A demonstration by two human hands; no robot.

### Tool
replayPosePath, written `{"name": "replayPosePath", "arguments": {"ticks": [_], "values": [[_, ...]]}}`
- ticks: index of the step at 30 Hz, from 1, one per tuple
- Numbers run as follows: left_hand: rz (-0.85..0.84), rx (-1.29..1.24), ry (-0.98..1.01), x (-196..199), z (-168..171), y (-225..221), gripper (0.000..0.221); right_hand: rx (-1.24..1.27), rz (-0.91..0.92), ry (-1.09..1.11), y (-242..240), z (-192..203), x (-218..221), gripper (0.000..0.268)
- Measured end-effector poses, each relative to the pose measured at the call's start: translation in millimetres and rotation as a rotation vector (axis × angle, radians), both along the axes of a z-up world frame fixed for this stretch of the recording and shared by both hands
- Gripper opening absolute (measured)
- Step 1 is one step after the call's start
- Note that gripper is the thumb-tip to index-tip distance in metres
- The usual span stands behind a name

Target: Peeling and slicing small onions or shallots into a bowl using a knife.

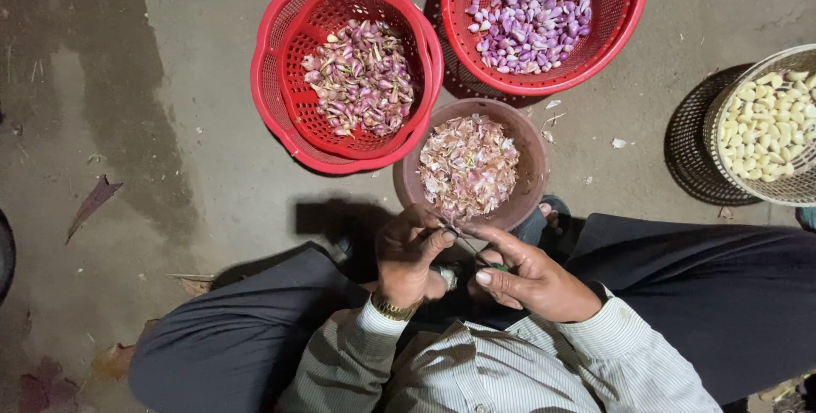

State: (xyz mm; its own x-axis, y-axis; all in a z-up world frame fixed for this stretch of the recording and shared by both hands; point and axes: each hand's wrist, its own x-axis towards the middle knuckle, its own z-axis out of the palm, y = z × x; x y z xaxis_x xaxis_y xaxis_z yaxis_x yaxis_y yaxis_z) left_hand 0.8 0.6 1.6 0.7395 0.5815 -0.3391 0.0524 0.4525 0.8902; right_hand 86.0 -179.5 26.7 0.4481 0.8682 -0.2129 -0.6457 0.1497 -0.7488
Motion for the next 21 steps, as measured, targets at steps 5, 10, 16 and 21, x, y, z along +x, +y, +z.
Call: {"name": "replayPosePath", "arguments": {"ticks": [5,10,16,21], "values": [[-0.026,0.042,0.016,5.7,11.8,-0.3,0.023,-0.054,0.004,0.031,1.2,3.1,1.6,0.053],[-0.038,0.009,0.018,9.5,19.6,-0.7,0.020,-0.040,-0.037,0.124,1.8,-2.6,0.7,0.052],[-0.110,0.058,-0.017,8.3,19.8,-0.6,0.018,-0.021,-0.157,0.247,2.1,-7.8,-1.6,0.047],[-0.087,-0.051,-0.017,9.7,21.0,-4.0,0.017,-0.022,-0.203,0.272,3.7,-9.4,-4.9,0.045]]}}
